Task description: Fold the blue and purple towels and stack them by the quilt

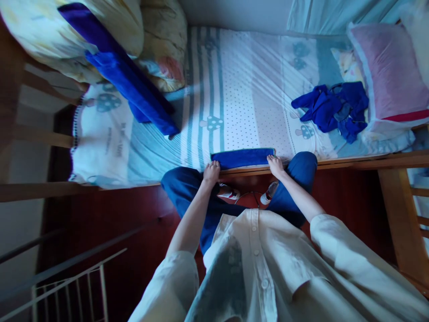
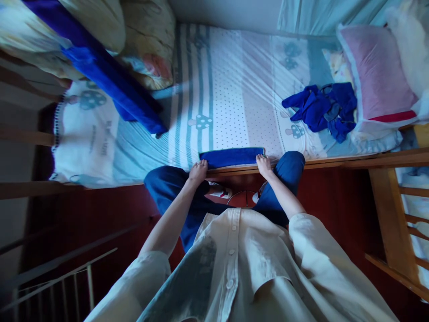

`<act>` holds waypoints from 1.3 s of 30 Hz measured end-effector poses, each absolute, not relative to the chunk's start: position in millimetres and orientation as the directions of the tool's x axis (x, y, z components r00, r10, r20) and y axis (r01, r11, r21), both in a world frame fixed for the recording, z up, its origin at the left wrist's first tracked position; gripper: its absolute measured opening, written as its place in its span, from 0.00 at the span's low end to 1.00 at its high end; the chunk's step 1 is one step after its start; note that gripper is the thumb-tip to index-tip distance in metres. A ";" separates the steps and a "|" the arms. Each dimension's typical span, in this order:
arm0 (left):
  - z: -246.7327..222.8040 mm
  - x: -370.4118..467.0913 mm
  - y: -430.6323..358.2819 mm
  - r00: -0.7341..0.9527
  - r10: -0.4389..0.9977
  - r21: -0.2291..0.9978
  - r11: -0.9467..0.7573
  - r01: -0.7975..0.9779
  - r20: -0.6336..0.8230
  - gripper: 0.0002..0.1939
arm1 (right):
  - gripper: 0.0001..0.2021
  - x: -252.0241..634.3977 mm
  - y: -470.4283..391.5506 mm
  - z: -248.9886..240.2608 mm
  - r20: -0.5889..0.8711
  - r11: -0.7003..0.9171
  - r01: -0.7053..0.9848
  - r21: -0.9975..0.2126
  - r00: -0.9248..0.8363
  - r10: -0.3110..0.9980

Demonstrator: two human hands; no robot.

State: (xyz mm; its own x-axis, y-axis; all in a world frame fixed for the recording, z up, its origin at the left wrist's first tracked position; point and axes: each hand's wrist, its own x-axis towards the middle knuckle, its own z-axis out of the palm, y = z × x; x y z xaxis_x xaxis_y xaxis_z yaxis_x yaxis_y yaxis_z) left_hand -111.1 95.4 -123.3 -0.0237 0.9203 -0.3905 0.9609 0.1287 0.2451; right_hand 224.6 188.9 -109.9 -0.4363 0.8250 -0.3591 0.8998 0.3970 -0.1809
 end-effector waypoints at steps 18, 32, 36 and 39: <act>-132.5 -135.1 146.2 -0.599 0.691 0.522 0.712 0.469 -0.404 0.12 | 0.18 248.4 260.0 -138.0 -0.416 -0.215 0.773 -0.597 -0.069 0.907; -166.9 -149.4 163.7 -0.677 0.558 0.458 0.817 0.350 -0.480 0.12 | 0.19 245.6 280.9 -165.0 -0.542 -0.342 0.811 -0.475 0.037 0.840; -164.6 -147.9 165.8 -0.670 0.563 0.460 0.815 0.352 -0.484 0.11 | 0.18 243.6 282.5 -166.0 -0.523 -0.321 0.818 -0.478 0.028 0.852; -162.8 -143.8 162.6 -0.672 0.582 0.472 0.800 0.371 -0.458 0.10 | 0.18 237.4 281.3 -167.0 -0.518 -0.352 0.824 -0.443 0.085 0.851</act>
